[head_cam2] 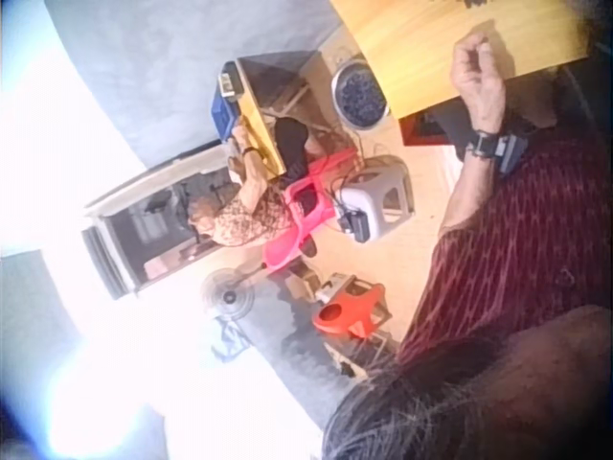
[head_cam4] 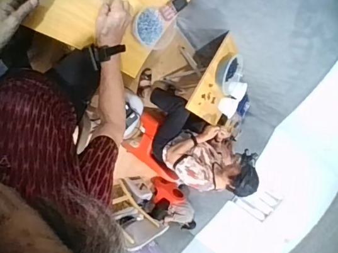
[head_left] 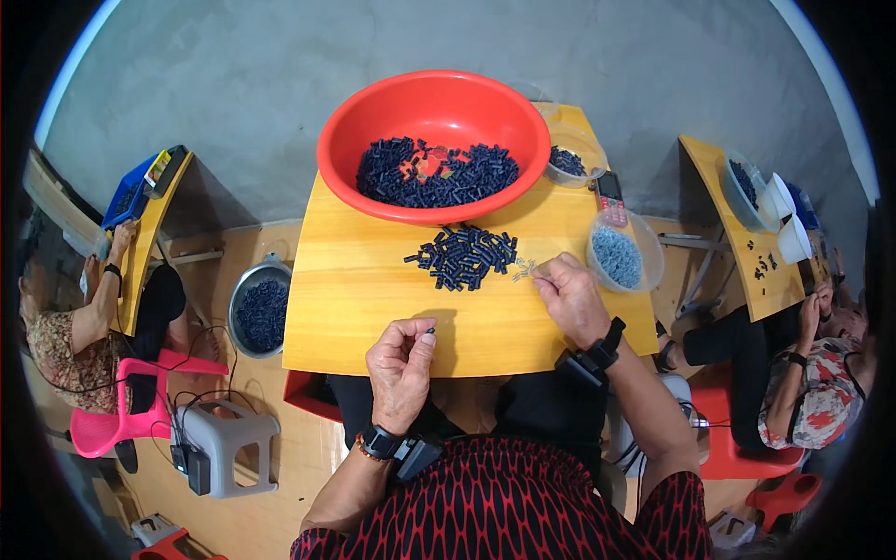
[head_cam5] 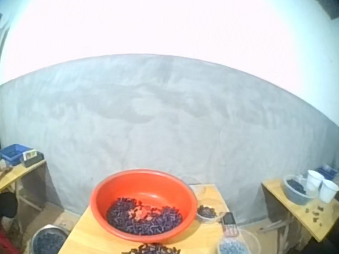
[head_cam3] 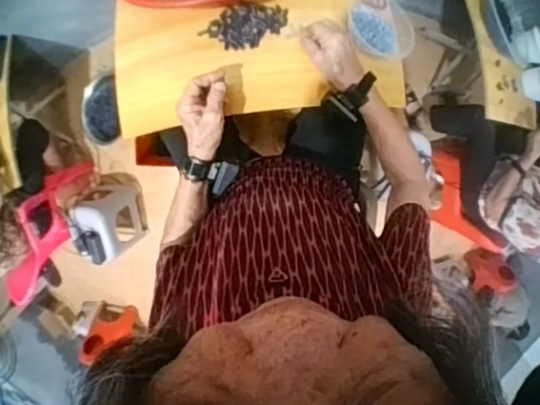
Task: Manually assembling small black plastic components by hand at a workstation.
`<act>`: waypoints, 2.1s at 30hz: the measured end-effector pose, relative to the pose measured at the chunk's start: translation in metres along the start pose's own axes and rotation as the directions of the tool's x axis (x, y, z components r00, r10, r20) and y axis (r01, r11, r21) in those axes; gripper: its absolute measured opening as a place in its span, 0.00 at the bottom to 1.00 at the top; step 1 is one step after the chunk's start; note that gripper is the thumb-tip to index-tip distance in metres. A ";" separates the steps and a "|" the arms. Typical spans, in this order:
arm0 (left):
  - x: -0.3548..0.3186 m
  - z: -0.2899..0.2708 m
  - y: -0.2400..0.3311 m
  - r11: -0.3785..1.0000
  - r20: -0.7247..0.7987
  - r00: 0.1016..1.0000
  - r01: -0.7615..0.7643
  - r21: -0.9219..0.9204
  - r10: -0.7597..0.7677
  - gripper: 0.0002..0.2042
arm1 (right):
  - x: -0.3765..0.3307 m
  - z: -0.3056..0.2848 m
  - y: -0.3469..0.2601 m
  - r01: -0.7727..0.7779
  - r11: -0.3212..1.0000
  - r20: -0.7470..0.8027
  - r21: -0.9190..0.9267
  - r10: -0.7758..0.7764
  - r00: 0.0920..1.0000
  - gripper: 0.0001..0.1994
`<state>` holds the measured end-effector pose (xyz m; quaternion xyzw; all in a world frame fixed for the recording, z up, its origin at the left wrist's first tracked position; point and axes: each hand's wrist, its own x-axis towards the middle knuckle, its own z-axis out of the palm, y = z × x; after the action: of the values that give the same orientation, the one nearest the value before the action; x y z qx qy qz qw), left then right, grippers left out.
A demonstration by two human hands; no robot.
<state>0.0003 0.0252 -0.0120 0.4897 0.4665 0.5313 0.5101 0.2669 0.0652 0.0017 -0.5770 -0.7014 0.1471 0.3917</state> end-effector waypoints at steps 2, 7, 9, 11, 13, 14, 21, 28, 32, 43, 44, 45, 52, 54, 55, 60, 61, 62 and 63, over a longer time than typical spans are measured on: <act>0.000 -0.002 -0.001 1.000 0.006 1.000 0.012 -0.012 -0.012 0.07 | 0.000 0.000 -0.001 0.005 1.000 0.014 -0.016 -0.005 1.000 0.02; 0.001 -0.002 0.000 0.999 0.003 1.000 0.022 -0.044 -0.022 0.06 | 0.005 0.004 -0.004 0.014 1.000 0.080 -0.024 -0.012 0.997 0.03; 0.001 -0.002 0.000 0.998 0.007 1.000 0.024 -0.057 -0.024 0.06 | 0.006 0.006 -0.003 0.015 0.999 0.099 -0.042 -0.011 0.995 0.03; 0.002 -0.002 0.001 0.996 0.010 0.999 0.051 -0.068 -0.050 0.06 | 0.005 0.006 -0.003 0.019 0.998 0.103 -0.064 -0.012 0.995 0.03; 0.002 -0.002 0.001 0.996 0.005 0.999 0.053 -0.072 -0.053 0.06 | 0.005 0.007 -0.001 0.036 0.996 0.114 -0.083 -0.027 0.993 0.03; 0.003 -0.003 0.000 0.996 0.001 0.998 0.056 -0.076 -0.056 0.06 | 0.005 0.008 -0.001 0.054 0.993 0.124 -0.103 -0.041 0.991 0.04; 0.003 -0.003 0.001 0.995 0.008 1.000 0.011 -0.095 -0.010 0.08 | -0.011 0.006 -0.016 0.087 0.952 0.150 -0.294 -0.044 0.988 0.07; 0.003 -0.006 -0.002 1.000 0.061 0.998 -0.007 -0.023 0.009 0.06 | -0.035 0.004 -0.029 -0.084 0.981 0.148 0.173 0.059 0.987 0.03; 0.002 -0.006 -0.002 0.999 0.092 0.996 -0.008 -0.039 0.011 0.06 | -0.040 0.007 -0.050 -0.293 0.700 0.249 0.652 0.168 0.954 0.04; -0.001 -0.002 0.002 0.967 0.157 0.986 0.092 -0.239 -0.056 0.05 | -0.033 0.016 -0.084 -0.324 0.609 0.327 0.724 0.111 0.939 0.05; 0.000 -0.002 0.002 0.960 0.169 0.984 0.092 -0.266 -0.047 0.05 | -0.032 0.016 -0.085 -0.306 0.618 0.322 0.725 0.089 0.943 0.05; 0.000 -0.002 0.002 0.952 0.182 0.983 0.091 -0.293 -0.038 0.06 | -0.032 0.017 -0.086 -0.305 0.618 0.322 0.725 0.087 0.943 0.05; -0.001 -0.002 0.000 0.918 0.215 0.976 0.124 -0.378 -0.043 0.06 | -0.028 0.023 -0.096 -0.273 0.686 0.323 0.675 0.057 0.945 0.05; 0.000 -0.004 -0.001 0.900 0.251 0.967 0.149 -0.410 -0.046 0.06 | -0.027 0.027 -0.098 -0.252 0.698 0.325 0.670 0.030 0.945 0.05; 0.000 -0.003 -0.002 0.900 0.250 0.967 0.147 -0.410 -0.045 0.06 | -0.027 0.029 -0.099 -0.250 0.687 0.321 0.682 0.026 0.947 0.05; 0.001 -0.005 -0.002 0.837 0.216 0.971 0.201 -0.508 -0.102 0.07 | -0.030 0.032 -0.098 -0.253 0.694 0.302 0.674 0.054 0.952 0.05; 0.001 -0.005 -0.002 0.837 0.215 0.971 0.200 -0.509 -0.102 0.07 | -0.030 0.032 -0.099 -0.302 0.644 0.316 0.703 0.098 0.944 0.05; 0.002 -0.006 -0.004 0.811 0.217 0.971 0.209 -0.546 -0.105 0.06 | -0.030 0.032 -0.101 -0.348 0.589 0.332 0.729 0.140 0.933 0.06; 0.002 -0.006 -0.004 0.783 0.219 0.970 0.218 -0.582 -0.108 0.06 | -0.031 0.033 -0.099 -0.348 0.589 0.333 0.729 0.138 0.933 0.06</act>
<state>-0.0057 0.0272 -0.0168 0.3043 0.2680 0.5608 0.7219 0.1753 0.0157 0.0340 -0.4191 -0.5240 0.5568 0.4896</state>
